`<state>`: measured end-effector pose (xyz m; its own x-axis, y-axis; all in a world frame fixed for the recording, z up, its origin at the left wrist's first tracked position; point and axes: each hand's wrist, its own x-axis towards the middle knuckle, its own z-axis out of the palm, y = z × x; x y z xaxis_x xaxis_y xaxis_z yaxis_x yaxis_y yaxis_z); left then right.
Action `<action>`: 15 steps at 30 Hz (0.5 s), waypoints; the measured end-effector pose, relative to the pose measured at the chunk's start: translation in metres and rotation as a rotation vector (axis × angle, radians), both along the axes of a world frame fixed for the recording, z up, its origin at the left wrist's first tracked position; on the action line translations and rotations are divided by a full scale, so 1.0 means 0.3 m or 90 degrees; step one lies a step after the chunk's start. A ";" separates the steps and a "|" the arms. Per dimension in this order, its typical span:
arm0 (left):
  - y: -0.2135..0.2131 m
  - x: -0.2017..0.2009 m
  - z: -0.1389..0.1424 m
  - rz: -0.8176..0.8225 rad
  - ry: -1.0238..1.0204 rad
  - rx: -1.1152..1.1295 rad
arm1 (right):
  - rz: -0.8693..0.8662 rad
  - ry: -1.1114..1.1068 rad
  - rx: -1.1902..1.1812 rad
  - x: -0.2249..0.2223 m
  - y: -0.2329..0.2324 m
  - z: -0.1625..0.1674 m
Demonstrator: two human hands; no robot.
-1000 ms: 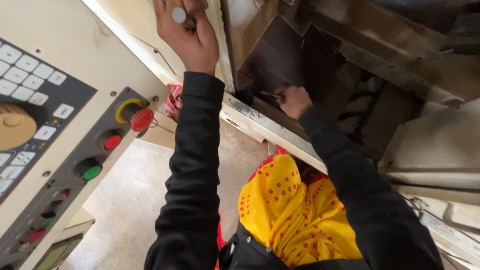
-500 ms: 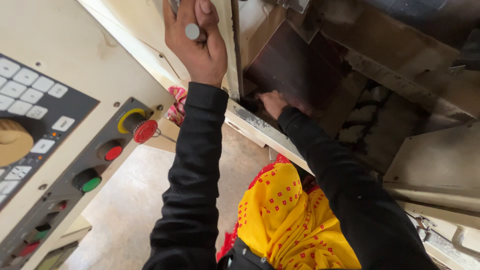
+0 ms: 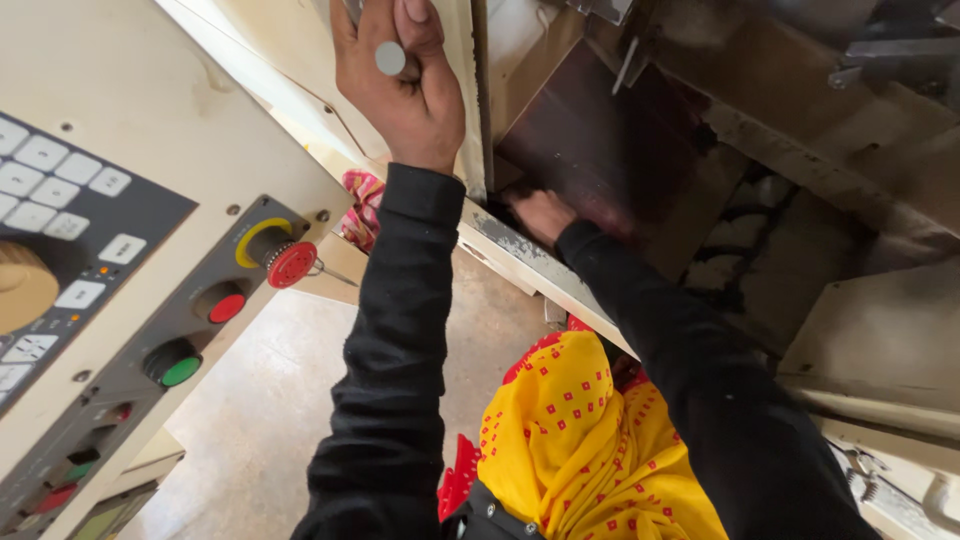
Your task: The person sits on the floor and assembles cylindrical metal parts by hand, then inserts them into a machine. They retrieve additional parts from a green crate and continue inserting them into the machine's interior.
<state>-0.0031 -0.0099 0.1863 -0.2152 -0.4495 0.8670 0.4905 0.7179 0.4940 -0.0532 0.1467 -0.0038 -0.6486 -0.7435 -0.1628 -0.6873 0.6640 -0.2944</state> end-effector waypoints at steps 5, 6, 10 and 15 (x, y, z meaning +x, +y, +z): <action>-0.007 0.007 0.006 -0.001 -0.005 0.020 | 0.113 0.090 0.038 -0.041 -0.016 -0.070; -0.016 0.012 0.009 0.006 -0.013 0.002 | 0.132 0.105 0.070 -0.048 -0.006 -0.078; -0.021 0.009 0.017 0.015 0.016 -0.035 | 0.095 0.085 0.208 -0.092 0.145 -0.113; -0.005 -0.012 0.006 0.025 0.019 0.014 | -0.058 0.120 0.199 -0.037 0.412 -0.111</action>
